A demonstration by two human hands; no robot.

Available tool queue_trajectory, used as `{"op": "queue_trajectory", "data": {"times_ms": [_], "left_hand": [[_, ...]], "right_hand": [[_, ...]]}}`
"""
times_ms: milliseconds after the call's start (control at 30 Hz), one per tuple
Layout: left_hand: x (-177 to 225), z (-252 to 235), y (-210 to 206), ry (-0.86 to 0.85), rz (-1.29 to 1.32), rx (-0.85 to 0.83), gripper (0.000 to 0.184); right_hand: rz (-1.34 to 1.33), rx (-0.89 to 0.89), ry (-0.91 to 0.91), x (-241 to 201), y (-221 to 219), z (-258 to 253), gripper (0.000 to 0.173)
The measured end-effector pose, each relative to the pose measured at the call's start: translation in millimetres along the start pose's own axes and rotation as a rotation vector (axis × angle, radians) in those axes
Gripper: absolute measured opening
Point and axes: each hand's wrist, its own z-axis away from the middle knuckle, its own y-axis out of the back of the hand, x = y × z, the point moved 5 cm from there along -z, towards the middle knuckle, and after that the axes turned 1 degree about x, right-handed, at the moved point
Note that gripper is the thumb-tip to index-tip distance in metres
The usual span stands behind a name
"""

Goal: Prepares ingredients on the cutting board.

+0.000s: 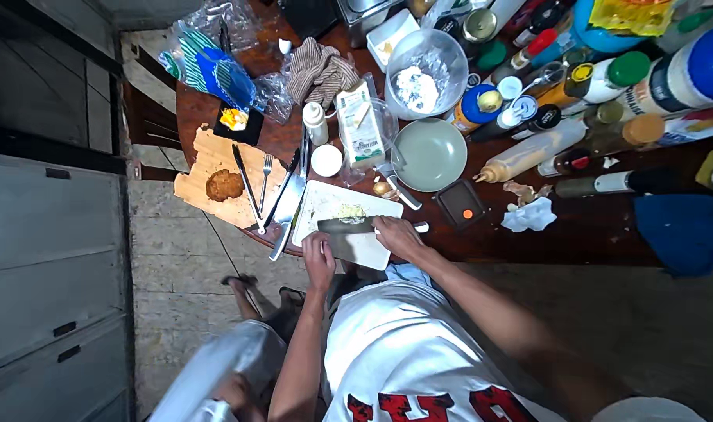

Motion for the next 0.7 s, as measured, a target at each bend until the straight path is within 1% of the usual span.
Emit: {"op": "queue_trajectory", "data": {"times_ms": [67, 133, 167, 267, 333, 367, 400, 467, 533, 567, 633, 700], "left_hand": [[9, -11, -12, -0.066, 0.037, -0.236, 0.025], [15, -17, -32, -0.055, 0.004, -0.468, 0.026], [13, -19, -43, -0.047, -0.019, -0.540, 0.027], [2, -29, -65, -0.050, -0.055, -0.634, 0.030], [-6, -44, -70, -0.033, -0.118, -0.685, 0.032], [-9, -53, -67, -0.012, -0.134, -0.675, 0.032], [-11, -63, -60, 0.020, -0.127, -0.627, 0.032], [-18, -80, -39, 0.115, -0.052, -0.463, 0.034], [-31, -84, -19, 0.218, 0.019, -0.272, 0.034], [-42, -82, -12, 0.253, 0.014, -0.197, 0.033], [-63, -75, -5, 0.310, -0.057, -0.143, 0.032], [-80, -69, -4, 0.343, -0.128, -0.158, 0.033]], "right_hand": [[0.009, -0.013, 0.026, -5, -5, 0, 0.022], [0.027, -0.005, 0.069, -11, -11, -1, 0.021], [0.037, 0.004, 0.090, -14, -12, -3, 0.019], [0.069, 0.041, 0.139, -22, -11, -5, 0.017], [0.066, 0.046, 0.146, -24, -9, -3, 0.017], [0.049, 0.039, 0.135, -23, -8, -1, 0.018], [0.023, 0.026, 0.108, -21, -6, 1, 0.020], [-0.039, 0.007, 0.010, -11, -4, 9, 0.025], [-0.110, -0.002, -0.112, 6, -8, 19, 0.031], [-0.151, -0.008, -0.172, 14, -12, 24, 0.035], [-0.245, -0.004, -0.278, 26, -19, 34, 0.040], [-0.358, 0.033, -0.356, 31, -24, 41, 0.043]]}}
